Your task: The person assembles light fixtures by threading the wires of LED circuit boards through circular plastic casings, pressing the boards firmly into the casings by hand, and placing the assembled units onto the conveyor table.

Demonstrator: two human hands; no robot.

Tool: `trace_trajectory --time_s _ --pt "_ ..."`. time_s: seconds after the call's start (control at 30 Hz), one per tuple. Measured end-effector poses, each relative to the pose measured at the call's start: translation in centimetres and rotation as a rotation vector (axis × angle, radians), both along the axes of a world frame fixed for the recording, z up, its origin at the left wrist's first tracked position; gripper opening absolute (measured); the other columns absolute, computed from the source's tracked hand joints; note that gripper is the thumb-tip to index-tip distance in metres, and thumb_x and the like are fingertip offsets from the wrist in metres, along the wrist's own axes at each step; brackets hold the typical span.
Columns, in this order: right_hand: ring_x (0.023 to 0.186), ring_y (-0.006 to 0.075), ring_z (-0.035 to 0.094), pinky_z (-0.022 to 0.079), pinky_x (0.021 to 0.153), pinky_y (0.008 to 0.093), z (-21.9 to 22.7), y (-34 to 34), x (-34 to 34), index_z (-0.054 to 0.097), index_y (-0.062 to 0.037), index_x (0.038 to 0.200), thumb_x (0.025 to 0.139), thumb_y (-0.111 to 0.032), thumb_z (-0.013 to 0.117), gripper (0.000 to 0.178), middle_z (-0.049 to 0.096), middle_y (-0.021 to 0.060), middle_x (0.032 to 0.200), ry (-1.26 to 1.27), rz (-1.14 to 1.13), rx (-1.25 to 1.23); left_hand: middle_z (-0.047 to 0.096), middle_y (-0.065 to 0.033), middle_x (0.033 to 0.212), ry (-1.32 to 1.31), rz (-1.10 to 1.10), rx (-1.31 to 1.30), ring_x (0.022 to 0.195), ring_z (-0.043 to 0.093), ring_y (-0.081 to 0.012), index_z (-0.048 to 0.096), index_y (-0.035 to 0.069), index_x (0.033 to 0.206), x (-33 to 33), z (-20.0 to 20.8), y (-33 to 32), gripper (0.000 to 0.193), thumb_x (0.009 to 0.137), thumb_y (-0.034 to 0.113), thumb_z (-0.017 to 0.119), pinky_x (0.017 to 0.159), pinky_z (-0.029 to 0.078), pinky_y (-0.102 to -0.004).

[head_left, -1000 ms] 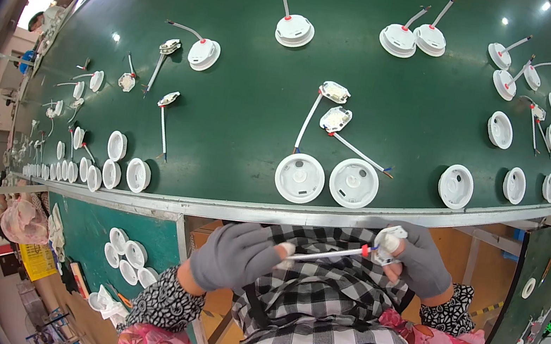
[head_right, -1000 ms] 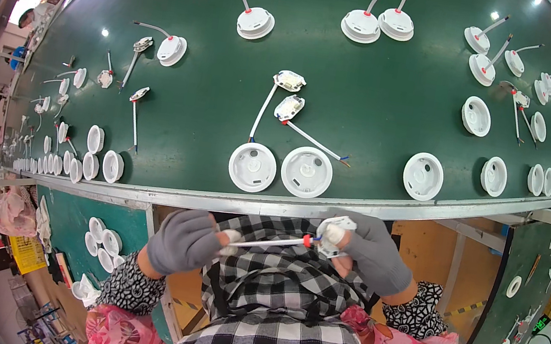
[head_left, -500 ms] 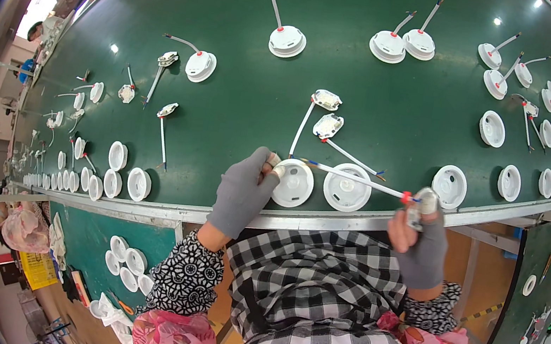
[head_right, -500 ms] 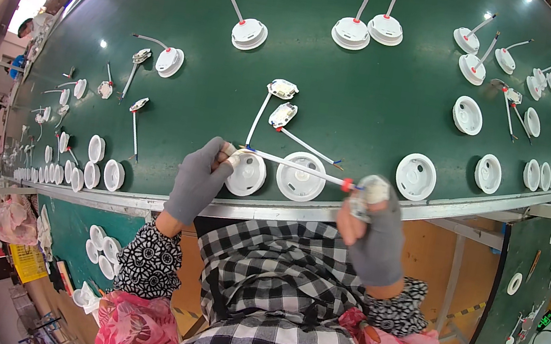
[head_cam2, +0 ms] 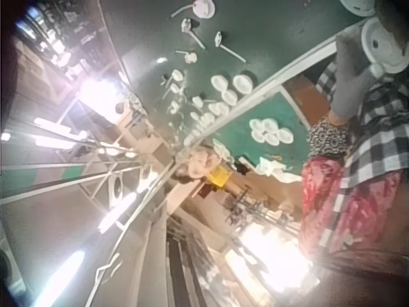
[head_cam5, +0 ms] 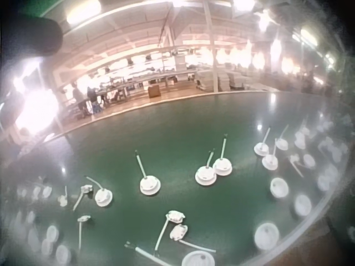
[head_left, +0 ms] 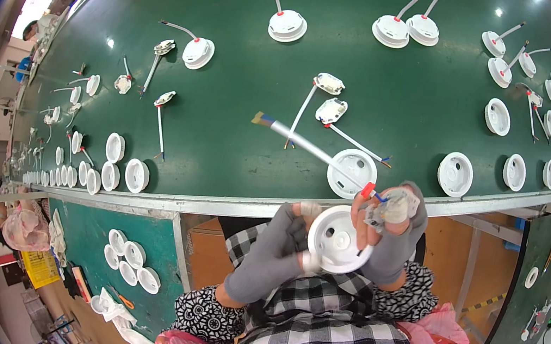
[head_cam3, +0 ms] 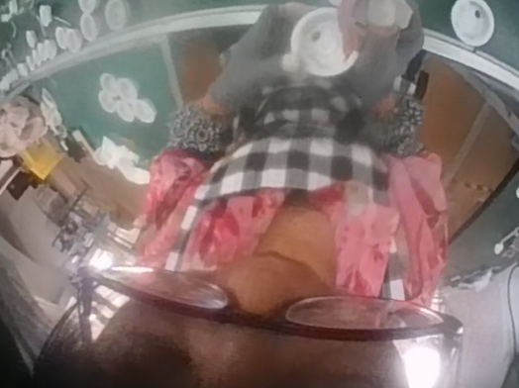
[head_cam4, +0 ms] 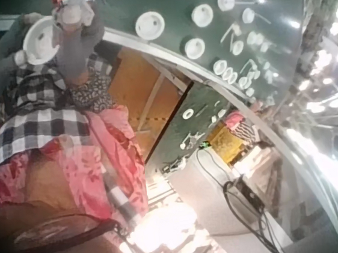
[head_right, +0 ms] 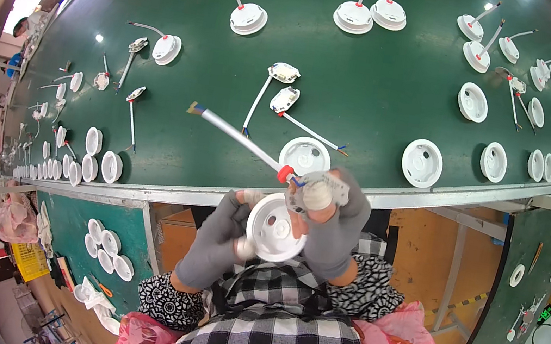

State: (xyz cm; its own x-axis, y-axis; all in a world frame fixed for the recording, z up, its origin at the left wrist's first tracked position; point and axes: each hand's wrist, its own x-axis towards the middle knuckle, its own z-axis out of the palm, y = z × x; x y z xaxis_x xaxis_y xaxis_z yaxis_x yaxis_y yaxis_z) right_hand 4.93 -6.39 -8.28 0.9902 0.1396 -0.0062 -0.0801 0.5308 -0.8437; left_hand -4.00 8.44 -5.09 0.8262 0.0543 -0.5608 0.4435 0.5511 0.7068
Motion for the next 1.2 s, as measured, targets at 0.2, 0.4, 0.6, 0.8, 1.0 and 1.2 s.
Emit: trace_trajectory --time_s 0.2,0.4,0.6,0.8,1.0,1.2 --pt "0.079 0.0134 0.066 0.055 0.071 0.0289 -0.8 -1.5 0.5 0.059 0.0046 0.111 0.090 -0.016 0.066 0.030 0.069 0.0105 0.092 0.204 0.348 0.184 0.050 -0.0101 0.133 -0.171 -0.358 0.135 0.125 0.048 -0.0186 0.029 0.002 0.145 0.1 1.1 -0.6 0.096 0.069 0.020 0.084 0.106 0.039 -0.0342" --pt "0.079 0.0153 0.066 0.055 0.073 0.0296 -1.1 -2.2 0.3 0.058 0.0013 0.113 0.090 -0.019 0.066 0.031 0.067 0.0120 0.100 0.176 0.308 0.184 0.055 -0.0096 0.127 -0.190 -0.415 0.457 0.113 0.057 -0.0181 0.036 0.004 0.141 0.0 1.1 -0.8 0.091 0.066 0.018 0.086 0.093 0.048 -0.0332" --pt "0.059 0.0147 0.050 0.039 0.066 0.0281 3.6 -7.0 2.2 0.059 -0.0072 0.079 0.090 -0.028 0.065 0.024 0.062 0.0069 0.064 -0.130 0.363 0.014 0.058 -0.0094 0.120 -0.158 -0.060 0.970 0.109 0.060 -0.0184 0.045 0.004 0.128 -2.0 -0.7 1.2 0.088 0.057 0.027 0.092 0.093 0.049 -0.0318" --pt "0.058 0.0188 0.052 0.043 0.069 0.0328 3.0 -7.8 0.5 0.065 0.0005 0.075 0.080 -0.019 0.072 0.022 0.061 0.0094 0.065 -0.090 0.489 -0.185 0.057 -0.0110 0.119 -0.110 -0.011 1.264 0.108 0.060 -0.0210 0.044 0.005 0.131 -2.3 0.0 1.2 0.089 0.059 0.027 0.091 0.092 0.049 -0.0330" --pt "0.056 0.0217 0.051 0.041 0.062 0.0322 3.2 -6.0 1.0 0.069 0.0006 0.076 0.073 -0.017 0.073 0.018 0.059 0.0098 0.063 -0.317 0.574 -0.309 0.057 -0.0105 0.117 -0.164 -0.037 1.361 0.106 0.060 -0.0211 0.044 0.006 0.128 -2.7 -0.1 1.3 0.082 0.063 0.024 0.091 0.092 0.048 -0.0330" --pt "0.055 0.0232 0.051 0.039 0.054 0.0321 4.3 -5.6 2.8 0.072 -0.0041 0.077 0.069 -0.019 0.077 0.018 0.057 0.0079 0.063 -0.624 0.699 -0.426 0.056 -0.0140 0.111 -0.210 -0.028 1.464 0.100 0.059 -0.0341 0.046 0.004 0.123 -3.2 -0.8 1.4 0.081 0.062 0.032 0.092 0.086 0.049 -0.0425"
